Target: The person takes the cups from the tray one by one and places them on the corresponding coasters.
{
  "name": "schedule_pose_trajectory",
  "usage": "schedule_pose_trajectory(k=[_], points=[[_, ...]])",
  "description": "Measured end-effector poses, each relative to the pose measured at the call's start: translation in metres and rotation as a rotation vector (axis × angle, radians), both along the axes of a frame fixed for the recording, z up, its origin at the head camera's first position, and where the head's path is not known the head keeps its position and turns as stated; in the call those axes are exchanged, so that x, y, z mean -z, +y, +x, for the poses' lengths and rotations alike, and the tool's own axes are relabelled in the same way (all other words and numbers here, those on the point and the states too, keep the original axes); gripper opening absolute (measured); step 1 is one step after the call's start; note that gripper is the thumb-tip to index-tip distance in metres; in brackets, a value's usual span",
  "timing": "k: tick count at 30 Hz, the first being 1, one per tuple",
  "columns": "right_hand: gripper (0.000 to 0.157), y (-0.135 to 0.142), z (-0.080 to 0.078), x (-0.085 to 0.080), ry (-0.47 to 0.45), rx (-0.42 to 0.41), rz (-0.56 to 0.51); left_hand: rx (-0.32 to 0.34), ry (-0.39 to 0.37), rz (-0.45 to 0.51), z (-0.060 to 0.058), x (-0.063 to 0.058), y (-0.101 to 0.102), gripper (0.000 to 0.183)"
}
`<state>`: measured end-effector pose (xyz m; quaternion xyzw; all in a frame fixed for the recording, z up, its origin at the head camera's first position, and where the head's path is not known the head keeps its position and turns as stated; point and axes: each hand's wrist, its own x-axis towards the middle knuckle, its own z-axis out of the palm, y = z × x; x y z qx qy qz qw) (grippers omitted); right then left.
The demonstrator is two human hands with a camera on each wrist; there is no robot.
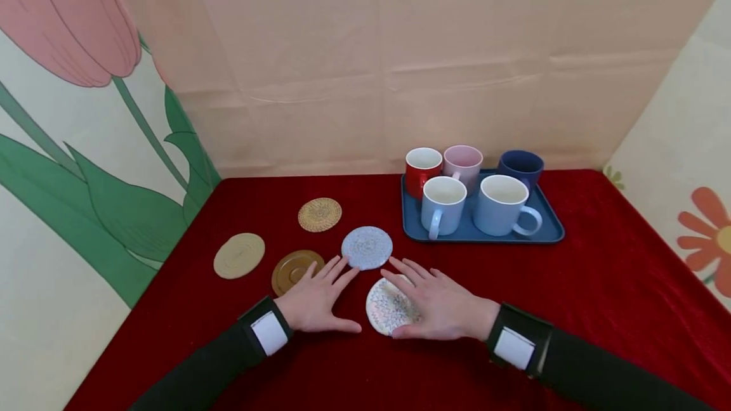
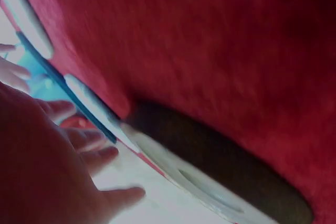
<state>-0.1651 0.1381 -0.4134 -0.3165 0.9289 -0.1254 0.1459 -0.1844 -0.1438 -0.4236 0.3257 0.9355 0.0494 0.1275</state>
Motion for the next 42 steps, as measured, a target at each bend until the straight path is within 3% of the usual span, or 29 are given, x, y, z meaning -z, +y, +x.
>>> schedule_pose_trajectory(k=[3, 12, 42], points=[[0.103, -0.002, -0.002, 0.005, -0.042, -0.012, -0.025, 0.039, -0.026, -0.006, 0.003, 0.001, 0.002, 0.102], [0.107, -0.005, -0.004, 0.013, -0.061, -0.035, -0.033, 0.077, 0.025, -0.045, 0.006, 0.003, 0.006, 0.096], [0.095, -0.007, -0.007, 0.013, 0.054, -0.062, -0.010, 0.095, 0.077, -0.088, 0.007, -0.002, 0.008, 0.096]])
